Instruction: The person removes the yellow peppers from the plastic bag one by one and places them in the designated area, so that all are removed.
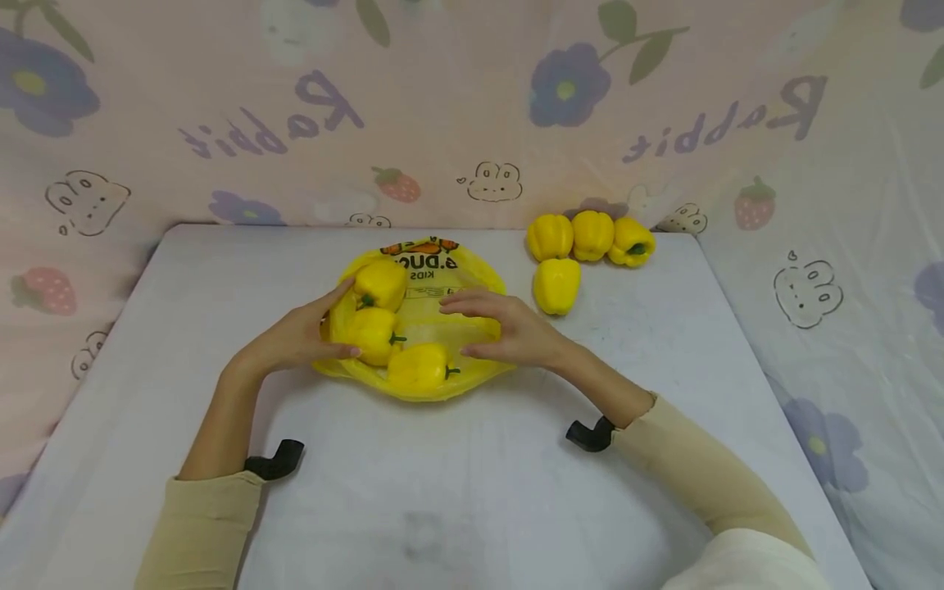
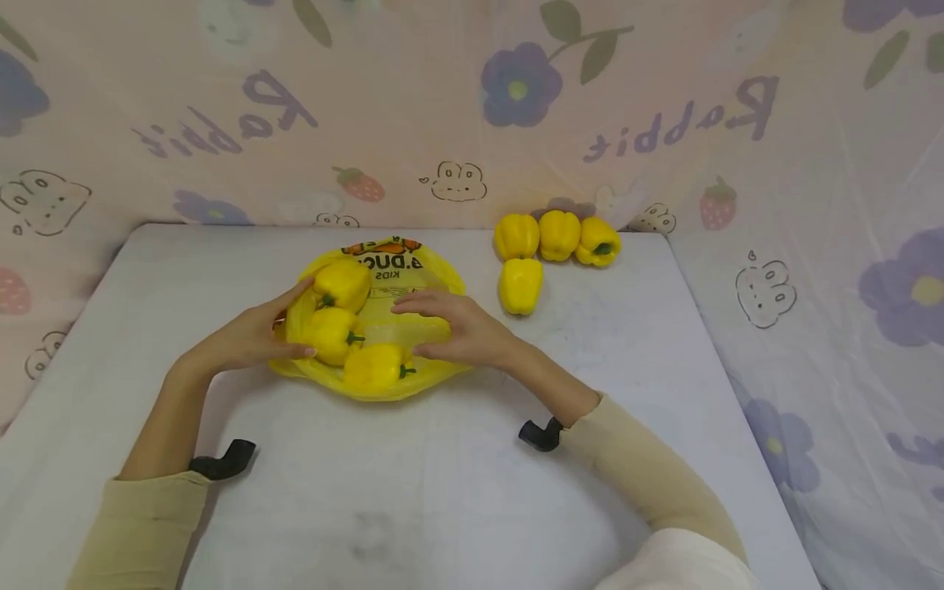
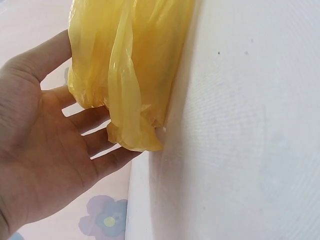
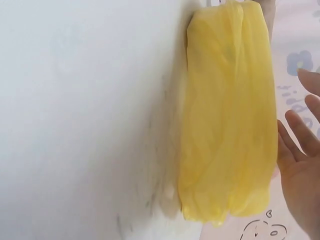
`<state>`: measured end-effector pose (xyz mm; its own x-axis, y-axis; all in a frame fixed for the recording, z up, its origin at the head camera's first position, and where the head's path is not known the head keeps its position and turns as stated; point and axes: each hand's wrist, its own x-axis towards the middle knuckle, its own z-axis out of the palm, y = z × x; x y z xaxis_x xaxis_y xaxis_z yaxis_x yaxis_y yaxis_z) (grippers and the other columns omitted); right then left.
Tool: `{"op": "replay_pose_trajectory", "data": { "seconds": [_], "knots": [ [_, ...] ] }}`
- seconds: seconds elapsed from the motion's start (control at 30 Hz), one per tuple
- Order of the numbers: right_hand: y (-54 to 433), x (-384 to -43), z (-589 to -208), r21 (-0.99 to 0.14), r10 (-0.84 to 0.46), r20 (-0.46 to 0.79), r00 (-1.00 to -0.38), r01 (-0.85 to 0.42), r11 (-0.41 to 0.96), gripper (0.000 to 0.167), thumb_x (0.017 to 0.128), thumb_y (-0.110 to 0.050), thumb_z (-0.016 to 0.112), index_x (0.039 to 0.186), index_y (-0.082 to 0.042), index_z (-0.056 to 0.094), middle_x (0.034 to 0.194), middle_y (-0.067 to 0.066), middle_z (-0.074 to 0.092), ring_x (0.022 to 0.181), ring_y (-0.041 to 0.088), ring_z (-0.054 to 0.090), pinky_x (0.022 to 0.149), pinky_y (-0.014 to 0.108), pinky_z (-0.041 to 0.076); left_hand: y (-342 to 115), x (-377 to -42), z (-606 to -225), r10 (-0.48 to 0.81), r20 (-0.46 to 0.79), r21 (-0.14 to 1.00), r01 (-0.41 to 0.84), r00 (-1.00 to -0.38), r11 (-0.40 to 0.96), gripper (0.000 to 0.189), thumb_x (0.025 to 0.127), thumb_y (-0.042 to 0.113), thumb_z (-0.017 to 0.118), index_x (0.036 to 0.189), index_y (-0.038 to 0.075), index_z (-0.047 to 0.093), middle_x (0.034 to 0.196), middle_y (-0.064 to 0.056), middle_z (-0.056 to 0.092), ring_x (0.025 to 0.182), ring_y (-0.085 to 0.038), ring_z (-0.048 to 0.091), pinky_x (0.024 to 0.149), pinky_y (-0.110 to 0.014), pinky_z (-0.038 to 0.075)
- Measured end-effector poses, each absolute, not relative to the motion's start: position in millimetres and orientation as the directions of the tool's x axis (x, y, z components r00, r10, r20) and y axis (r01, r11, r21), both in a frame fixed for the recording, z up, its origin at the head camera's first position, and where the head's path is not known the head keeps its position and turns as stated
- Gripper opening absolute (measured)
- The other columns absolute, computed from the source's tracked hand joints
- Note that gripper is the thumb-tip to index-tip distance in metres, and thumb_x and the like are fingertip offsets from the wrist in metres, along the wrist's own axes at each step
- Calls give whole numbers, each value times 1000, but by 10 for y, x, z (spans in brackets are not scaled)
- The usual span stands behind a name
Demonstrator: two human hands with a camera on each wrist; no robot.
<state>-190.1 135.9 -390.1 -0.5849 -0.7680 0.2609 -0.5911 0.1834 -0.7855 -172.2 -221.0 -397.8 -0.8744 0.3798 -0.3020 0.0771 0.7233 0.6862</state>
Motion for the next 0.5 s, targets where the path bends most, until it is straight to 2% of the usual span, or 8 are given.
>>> {"op": "replay_pose_trajectory", "data": {
  "seconds": [0.13, 0.2, 0.4, 0.5],
  "knots": [
    [1268, -1887, -3893, -787, -793, 240, -560, -591, 179, 55, 86, -12, 79, 137, -8, 59, 144, 9, 54, 137, 20, 44, 118, 41, 30, -2204, -1723, -3968, 375, -304, 677, 78, -876, 732, 111, 82, 48, 80, 161, 26, 4, 163, -21, 16, 147, -45, 16, 116, -65, 17],
    [1228, -1883, -3906, -784, -802, 227, -552, -592, 185, 56, 86, -12, 79, 137, -9, 58, 143, 9, 54, 136, 19, 45, 118, 40, 29, -2206, -1722, -3968, 376, -303, 676, 80, -876, 732, 112, 82, 46, 80, 161, 26, 4, 163, -21, 16, 147, -45, 17, 116, -65, 17],
    [1141, -1852, -3942, -792, -831, 184, -525, -580, 192, 58, 85, -13, 81, 138, -8, 58, 141, 4, 56, 132, 15, 48, 109, 32, 42, -2198, -1725, -3981, 382, -295, 680, 89, -876, 728, 112, 81, 45, 81, 161, 26, 4, 163, -22, 17, 147, -46, 18, 115, -65, 17],
    [1104, -1839, -3962, -797, -847, 170, -504, -575, 182, 58, 84, -13, 81, 137, -6, 58, 142, 5, 56, 132, 14, 48, 109, 33, 43, -2195, -1732, -3992, 385, -292, 678, 94, -876, 729, 112, 82, 45, 81, 161, 25, 4, 163, -22, 16, 147, -46, 18, 115, -65, 17]
  ]
}}
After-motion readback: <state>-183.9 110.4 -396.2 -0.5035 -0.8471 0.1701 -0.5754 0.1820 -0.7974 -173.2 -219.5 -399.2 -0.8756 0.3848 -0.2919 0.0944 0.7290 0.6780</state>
